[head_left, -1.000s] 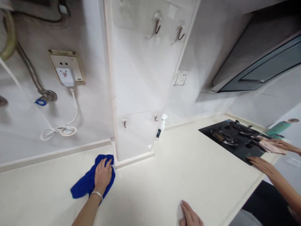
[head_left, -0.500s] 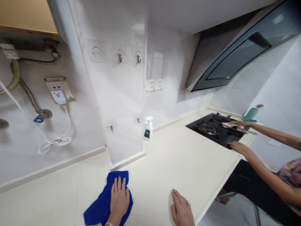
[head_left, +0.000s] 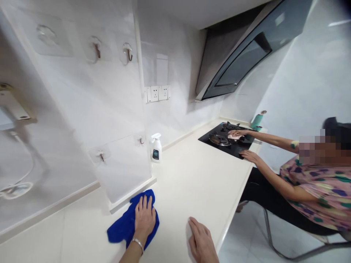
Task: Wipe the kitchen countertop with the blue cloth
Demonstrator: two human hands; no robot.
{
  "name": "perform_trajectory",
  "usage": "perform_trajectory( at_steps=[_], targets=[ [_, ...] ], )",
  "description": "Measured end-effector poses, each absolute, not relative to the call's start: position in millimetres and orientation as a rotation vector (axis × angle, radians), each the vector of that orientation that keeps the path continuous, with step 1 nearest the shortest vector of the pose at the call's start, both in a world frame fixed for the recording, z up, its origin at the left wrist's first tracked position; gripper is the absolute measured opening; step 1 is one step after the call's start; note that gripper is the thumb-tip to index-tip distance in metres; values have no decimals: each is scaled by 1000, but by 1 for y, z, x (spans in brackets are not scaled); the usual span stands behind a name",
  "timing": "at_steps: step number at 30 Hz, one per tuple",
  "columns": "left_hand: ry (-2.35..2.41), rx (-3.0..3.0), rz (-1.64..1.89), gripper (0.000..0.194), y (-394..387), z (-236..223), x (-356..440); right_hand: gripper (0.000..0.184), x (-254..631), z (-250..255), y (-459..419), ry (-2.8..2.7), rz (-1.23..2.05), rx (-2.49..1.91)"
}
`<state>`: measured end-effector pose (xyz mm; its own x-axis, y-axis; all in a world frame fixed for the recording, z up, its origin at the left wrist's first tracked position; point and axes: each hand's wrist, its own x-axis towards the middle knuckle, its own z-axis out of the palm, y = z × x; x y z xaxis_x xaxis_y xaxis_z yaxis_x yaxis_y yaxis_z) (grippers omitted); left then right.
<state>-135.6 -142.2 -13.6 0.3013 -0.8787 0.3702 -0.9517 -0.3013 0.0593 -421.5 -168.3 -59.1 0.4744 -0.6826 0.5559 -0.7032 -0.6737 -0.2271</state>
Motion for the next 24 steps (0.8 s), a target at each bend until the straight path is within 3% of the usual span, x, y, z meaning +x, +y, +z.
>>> perform_trajectory(
  at_steps=[15, 24],
  targets=[
    [-1838, 2144, 128, 54, -238, 0, -154, 62, -423, -49, -170, -1345, 965, 2762],
    [-2113, 1944, -29, 52, -167, 3, -166, 50, -425, -42, -166, -1331, 939, 2773]
  ],
)
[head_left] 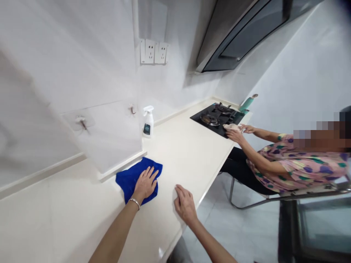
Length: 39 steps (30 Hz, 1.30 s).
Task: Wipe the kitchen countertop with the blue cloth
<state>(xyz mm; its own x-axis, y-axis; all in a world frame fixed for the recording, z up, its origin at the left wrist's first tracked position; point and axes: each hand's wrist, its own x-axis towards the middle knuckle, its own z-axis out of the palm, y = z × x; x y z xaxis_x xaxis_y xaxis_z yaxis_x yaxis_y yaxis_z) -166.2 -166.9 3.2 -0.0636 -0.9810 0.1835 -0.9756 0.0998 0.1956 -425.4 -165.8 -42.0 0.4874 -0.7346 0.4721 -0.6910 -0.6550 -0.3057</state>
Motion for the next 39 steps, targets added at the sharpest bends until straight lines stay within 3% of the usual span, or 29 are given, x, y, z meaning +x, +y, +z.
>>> perform_trajectory(
  at_steps=[12, 23, 33, 39],
  targets=[
    [-2191, 1947, 157, 57, -39, 3, -212, 47, -422, -33, -161, 1295, -861, -2598],
    [-2176, 1873, 184, 68, -9, -17, -307, 46, -428, -52, -168, 1341, -1088, -2437],
    [-2170, 1821, -103, 57, 9, -3, -265, 40, -434, -64, -167, 1213, -1216, -2424],
    [-1855, 2155, 102, 51, 31, -1, -192, 38, -441, -74, -168, 1143, -1192, -2452]
  ],
)
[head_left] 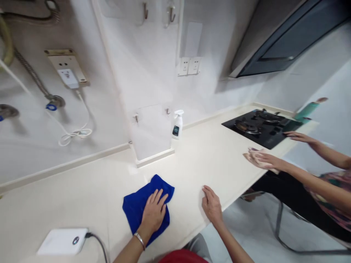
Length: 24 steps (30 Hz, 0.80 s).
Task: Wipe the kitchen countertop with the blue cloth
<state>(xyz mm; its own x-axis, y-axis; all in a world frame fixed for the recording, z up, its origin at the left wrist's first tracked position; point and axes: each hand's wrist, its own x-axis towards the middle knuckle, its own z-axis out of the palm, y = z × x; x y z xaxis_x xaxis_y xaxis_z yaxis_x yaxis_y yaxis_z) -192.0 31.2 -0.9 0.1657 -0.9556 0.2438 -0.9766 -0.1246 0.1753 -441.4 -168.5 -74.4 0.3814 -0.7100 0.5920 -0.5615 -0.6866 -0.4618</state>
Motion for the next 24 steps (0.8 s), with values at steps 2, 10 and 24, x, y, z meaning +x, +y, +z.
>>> perform_trajectory(
  at_steps=[2, 10, 24],
  targets=[
    [-1729, 2270, 148, 48, 41, 1, -163, 37, -443, -78, -169, 1143, -1169, -2465],
    [-1199, 2610, 366, 48, 77, 2, -50, 36, -444, -79, -167, 1126, -1164, -2496],
    [-782, 2686, 514, 52, 55, 1, 21, 35, -456, -98, -193, 1068, -1114, -2532]
  ],
)
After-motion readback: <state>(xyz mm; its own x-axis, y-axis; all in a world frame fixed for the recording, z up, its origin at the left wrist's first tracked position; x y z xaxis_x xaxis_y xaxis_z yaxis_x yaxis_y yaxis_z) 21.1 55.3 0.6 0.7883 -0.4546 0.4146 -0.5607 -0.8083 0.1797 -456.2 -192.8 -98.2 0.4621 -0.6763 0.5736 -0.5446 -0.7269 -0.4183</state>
